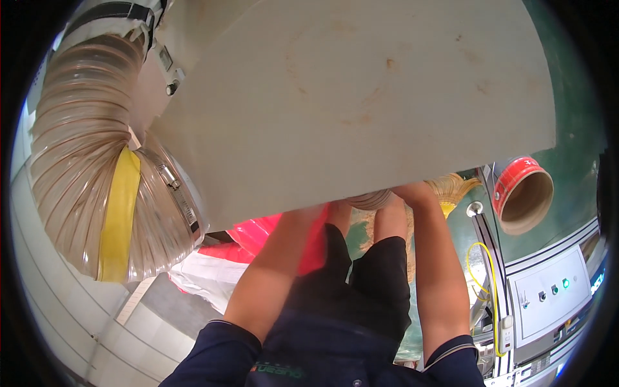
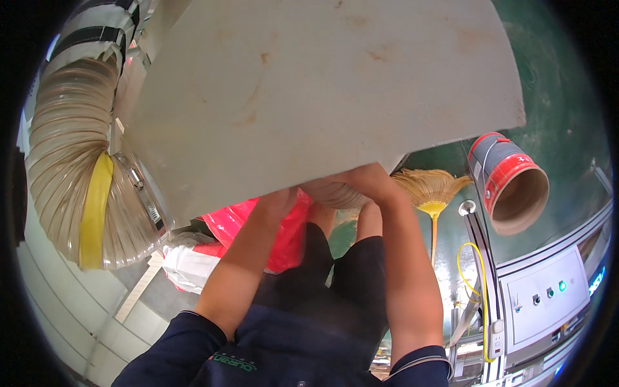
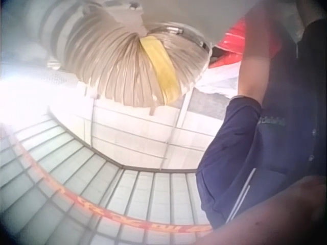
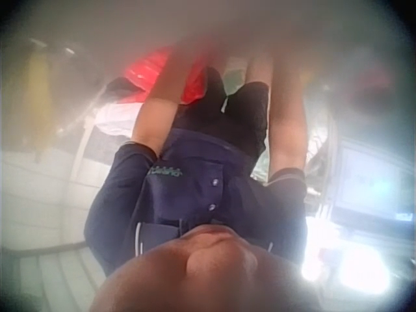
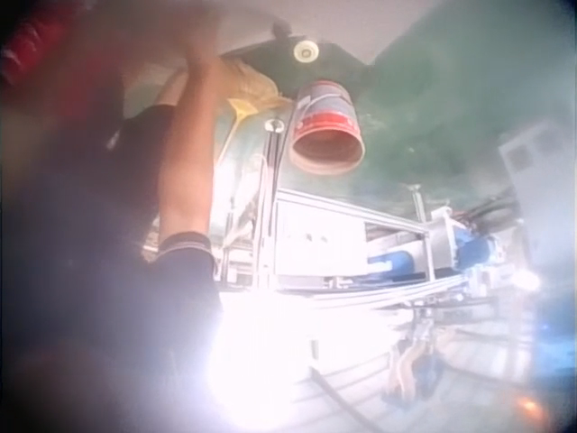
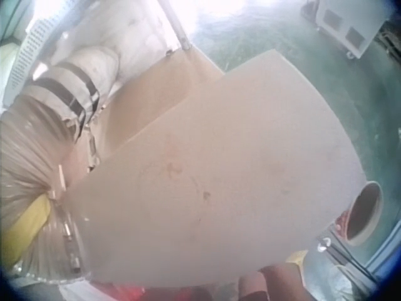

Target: The person sweeps wood shavings off the floor using a broom, then detaches and reattaches a flexible dust collection hose on a woodworking machine, securing it with a screwdriver.

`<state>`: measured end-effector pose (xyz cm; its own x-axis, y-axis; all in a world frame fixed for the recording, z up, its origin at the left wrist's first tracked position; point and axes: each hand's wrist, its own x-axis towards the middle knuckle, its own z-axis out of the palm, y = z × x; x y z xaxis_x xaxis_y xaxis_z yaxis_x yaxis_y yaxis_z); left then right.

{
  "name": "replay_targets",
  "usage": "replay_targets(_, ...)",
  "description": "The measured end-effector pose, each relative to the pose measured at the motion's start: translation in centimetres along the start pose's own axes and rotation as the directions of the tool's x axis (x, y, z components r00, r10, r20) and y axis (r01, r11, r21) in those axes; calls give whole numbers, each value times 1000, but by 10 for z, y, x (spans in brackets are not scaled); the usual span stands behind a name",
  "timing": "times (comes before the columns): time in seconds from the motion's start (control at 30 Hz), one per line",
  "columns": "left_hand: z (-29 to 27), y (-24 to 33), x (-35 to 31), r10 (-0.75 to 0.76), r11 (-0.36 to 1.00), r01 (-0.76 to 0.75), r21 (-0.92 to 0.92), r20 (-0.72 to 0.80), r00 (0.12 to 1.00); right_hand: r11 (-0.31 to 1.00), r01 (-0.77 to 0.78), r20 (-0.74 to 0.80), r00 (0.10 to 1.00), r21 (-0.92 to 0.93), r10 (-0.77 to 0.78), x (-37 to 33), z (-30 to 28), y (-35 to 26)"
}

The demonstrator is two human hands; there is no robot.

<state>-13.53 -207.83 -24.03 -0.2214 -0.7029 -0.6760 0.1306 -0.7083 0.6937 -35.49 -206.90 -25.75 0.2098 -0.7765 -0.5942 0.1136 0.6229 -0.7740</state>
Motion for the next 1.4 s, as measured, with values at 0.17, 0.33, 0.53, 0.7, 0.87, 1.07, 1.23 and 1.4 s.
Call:
replay_targets(0.17, 38, 69, -32, -50, 870, 79, 487, -74, 996, 988, 153, -11, 988, 10, -153, 9, 4, -8)
replay_targets(0.33, 102, 234, -103, -38, 795, -269, 544, 488, 872, 988, 18, -133, 990, -156, -39, 5, 4, 10)
replay_targets(0.53, 118, 282, -19, 387, -99, -414, 905, 418, 822, 964, -88, -181, 983, -251, 43, 3, 9, -9)
replay_targets(0.7, 116, 253, -1, 441, -230, -338, 912, 408, 800, 963, -20, -269, 962, -268, -55, -3, 4, -23)
replay_targets(0.87, 120, 241, 2, 476, -173, -336, 926, 378, 794, 983, -51, -192, 981, -179, 16, 6, -2, -20)
replay_targets(1.07, 119, 239, 3, 487, -158, -332, 930, 366, 793, 987, -41, -132, 991, -156, 21, 12, -17, -47)
replay_targets(1.23, 123, 241, -1, 518, -217, -277, 936, 351, 781, 989, 39, -118, 991, -140, -56, 25, -12, -35)
replay_targets(1.4, 128, 242, 0, 507, -192, -309, 931, 364, 781, 980, 196, -172, 967, 38, -187, 30, 2, -4)
